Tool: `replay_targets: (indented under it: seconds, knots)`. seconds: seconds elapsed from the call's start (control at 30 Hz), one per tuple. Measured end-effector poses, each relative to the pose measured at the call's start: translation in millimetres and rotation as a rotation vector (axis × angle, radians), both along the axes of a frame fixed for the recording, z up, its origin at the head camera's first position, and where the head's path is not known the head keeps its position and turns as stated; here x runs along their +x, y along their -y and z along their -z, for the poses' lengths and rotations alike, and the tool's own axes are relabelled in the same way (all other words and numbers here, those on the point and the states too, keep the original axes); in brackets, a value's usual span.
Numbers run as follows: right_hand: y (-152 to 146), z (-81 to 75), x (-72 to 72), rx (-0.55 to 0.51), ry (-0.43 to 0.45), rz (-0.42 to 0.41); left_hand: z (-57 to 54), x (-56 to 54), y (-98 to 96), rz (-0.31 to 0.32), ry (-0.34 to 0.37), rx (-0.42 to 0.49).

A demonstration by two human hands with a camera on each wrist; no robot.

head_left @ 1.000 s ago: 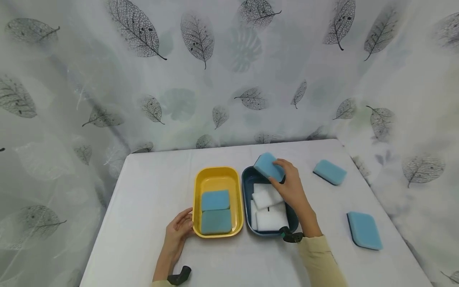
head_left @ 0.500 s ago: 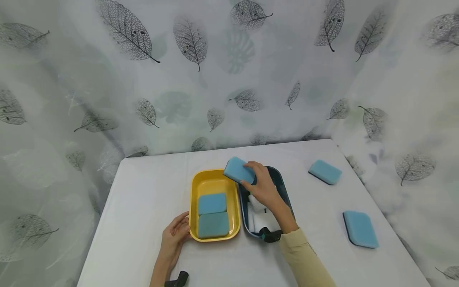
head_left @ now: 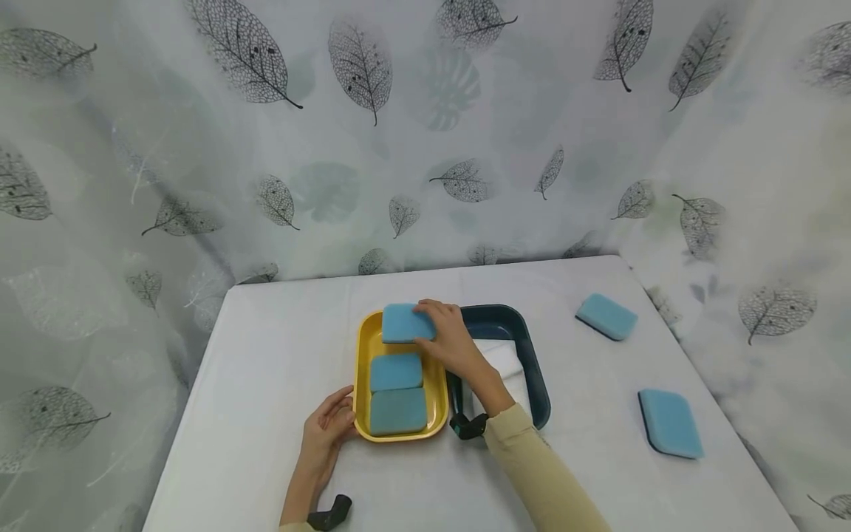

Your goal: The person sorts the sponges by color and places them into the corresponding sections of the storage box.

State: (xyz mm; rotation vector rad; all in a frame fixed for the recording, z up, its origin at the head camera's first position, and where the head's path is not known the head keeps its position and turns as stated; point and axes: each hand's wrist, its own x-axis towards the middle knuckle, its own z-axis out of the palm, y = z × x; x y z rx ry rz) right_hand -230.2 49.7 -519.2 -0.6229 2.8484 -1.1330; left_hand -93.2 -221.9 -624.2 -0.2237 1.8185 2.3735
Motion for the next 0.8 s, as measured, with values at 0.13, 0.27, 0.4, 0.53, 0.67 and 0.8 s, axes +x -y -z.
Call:
replay_targets:
  seconds: [0.13, 0.27, 0.4, 0.53, 0.67, 0.8]
  knots:
    - [8.7, 1.7, -2.2, 0.01, 0.016, -0.009, -1.0, -0.6, 0.5, 0.015, -0.005, 0.002]
    - [17.5, 5.4, -4.0, 0.055, 0.028, -0.021, -1.8, -1.4, -0.1, -0.001, 0.01, 0.009]
    - [25.6, 8.6, -4.8, 0.093, 0.05, -0.026, -1.5, -1.2, -0.8, -0.019, 0.027, 0.018]
    - [31.9, 8.8, -5.7, 0.099, 0.053, -0.005, -0.5, -1.5, -0.9, -0.003, 0.011, 0.023]
    - [36.7, 8.5, -5.6, 0.106, 0.055, 0.002, -0.6, -1.0, 0.2, 0.003, -0.004, 0.035]
    - [40.3, 9.7, -3.9, 0.117, 0.053, 0.0, -1.6, -0.4, 1.1, 0.0, -0.006, 0.039]
